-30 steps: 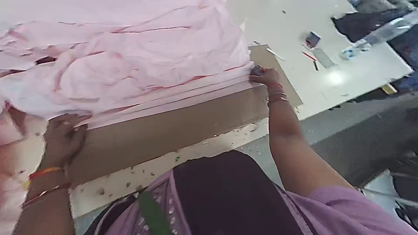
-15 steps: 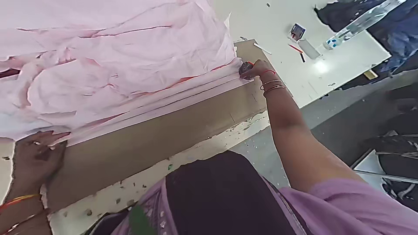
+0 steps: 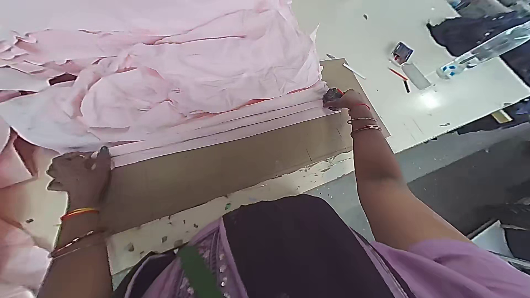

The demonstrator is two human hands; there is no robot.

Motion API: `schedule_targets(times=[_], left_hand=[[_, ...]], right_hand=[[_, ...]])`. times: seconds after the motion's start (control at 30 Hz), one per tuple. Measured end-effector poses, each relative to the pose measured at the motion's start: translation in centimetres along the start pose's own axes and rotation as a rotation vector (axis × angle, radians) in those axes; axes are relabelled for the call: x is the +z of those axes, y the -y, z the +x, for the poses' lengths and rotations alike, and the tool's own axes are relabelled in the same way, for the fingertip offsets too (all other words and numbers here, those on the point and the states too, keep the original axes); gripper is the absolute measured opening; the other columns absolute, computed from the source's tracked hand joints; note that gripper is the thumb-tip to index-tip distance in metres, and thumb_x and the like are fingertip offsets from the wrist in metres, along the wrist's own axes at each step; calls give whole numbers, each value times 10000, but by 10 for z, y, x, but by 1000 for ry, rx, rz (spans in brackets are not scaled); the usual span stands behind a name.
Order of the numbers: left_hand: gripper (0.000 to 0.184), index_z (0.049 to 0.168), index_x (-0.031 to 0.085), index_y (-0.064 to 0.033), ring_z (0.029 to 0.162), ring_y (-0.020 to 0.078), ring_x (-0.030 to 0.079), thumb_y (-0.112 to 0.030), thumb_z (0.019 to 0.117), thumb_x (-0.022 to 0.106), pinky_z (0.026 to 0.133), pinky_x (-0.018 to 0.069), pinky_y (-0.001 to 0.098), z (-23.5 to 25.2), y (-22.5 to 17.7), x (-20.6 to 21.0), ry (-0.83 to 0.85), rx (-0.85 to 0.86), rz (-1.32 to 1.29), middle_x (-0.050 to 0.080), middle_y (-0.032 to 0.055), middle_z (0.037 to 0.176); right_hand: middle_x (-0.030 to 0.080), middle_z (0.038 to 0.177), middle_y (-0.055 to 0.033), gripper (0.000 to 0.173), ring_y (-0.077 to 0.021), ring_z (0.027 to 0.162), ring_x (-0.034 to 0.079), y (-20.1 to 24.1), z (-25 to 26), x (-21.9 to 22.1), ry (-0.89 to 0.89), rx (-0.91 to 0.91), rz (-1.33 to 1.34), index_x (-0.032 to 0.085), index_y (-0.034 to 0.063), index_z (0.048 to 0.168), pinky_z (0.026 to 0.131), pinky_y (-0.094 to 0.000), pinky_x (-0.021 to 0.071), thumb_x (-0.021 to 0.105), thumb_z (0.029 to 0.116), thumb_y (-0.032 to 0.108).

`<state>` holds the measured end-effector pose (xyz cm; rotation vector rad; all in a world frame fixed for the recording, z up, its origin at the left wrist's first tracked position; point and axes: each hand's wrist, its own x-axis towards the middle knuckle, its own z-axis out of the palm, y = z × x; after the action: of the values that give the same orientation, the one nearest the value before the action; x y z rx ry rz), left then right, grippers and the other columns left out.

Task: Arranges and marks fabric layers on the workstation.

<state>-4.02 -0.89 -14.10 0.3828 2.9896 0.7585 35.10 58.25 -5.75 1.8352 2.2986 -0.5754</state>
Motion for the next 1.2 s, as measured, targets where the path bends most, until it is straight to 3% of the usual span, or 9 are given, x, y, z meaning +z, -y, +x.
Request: schedule_targets(times=[0.13,0.27,0.37,0.53,0.73,0.83,1.07,1.13,1.2], left_hand=[[673,1331,603,61,1443,581,308,-520,1005,506,1079,193,801,-4,-11,15,-58,-21,71,391,383,1517],[591,1376,585,-1,1413,553,370,-485,1051,493,1056,268,796,-29,-16,2,-79,17,34,415,321,1527],[457,1334,610,-43,1369,468,455,-398,1053,556,1070,338,697,-57,-38,-29,-5,-9,-54,497,246,1479],[397,1280,632,-55,1378,479,423,-357,1022,636,1042,326,717,-81,-71,-65,106,-106,-87,489,235,1482],[489,1259,655,-9,1409,526,322,-435,1057,525,985,259,780,-32,-41,-14,-36,-98,-21,422,280,1496],[503,1340,575,-29,1411,487,372,-445,1078,471,1030,329,713,-69,-60,-22,-53,8,129,392,260,1532],[413,1255,613,11,1339,505,434,-346,1088,490,998,339,720,-65,-49,-28,-11,175,133,414,269,1507],[385,1237,617,12,1324,517,439,-321,1087,497,983,340,728,-58,-46,-25,-16,186,117,419,274,1495],[367,1210,636,3,1310,519,445,-315,1080,509,980,320,734,-45,-38,-18,-33,185,96,442,273,1470]], right_hand=[[504,1352,-446,806,-582,1328,459,-15,-2,3,-22,-110,9,543,-183,1317,1085,-726,328,813,868,429],[525,1316,-459,702,-631,1280,471,-16,-16,12,-49,-230,38,550,-123,1369,1043,-782,317,779,919,364],[576,1188,-424,825,-597,1070,568,-55,4,33,-134,-231,110,568,-118,1288,874,-784,406,779,848,547],[580,1223,-413,965,-594,1136,559,-82,50,44,-135,-162,67,581,-101,1278,895,-796,408,738,783,712],[592,1240,-373,975,-549,1120,583,-87,32,51,-161,-186,155,567,-47,1332,892,-750,442,741,763,725],[587,1245,-385,964,-559,1126,581,-84,22,49,-173,-190,167,565,-57,1336,898,-760,430,746,774,705],[479,1358,-466,928,-607,1314,452,-53,19,27,-136,-241,40,476,-182,1372,1063,-752,338,819,841,497],[470,1387,-444,740,-587,1316,459,-43,2,23,-295,-477,180,476,-146,1404,1073,-728,353,686,959,408],[634,1223,-239,473,-306,1089,626,5,-49,29,-367,-710,518,557,-78,1328,960,-462,499,383,1100,298]])
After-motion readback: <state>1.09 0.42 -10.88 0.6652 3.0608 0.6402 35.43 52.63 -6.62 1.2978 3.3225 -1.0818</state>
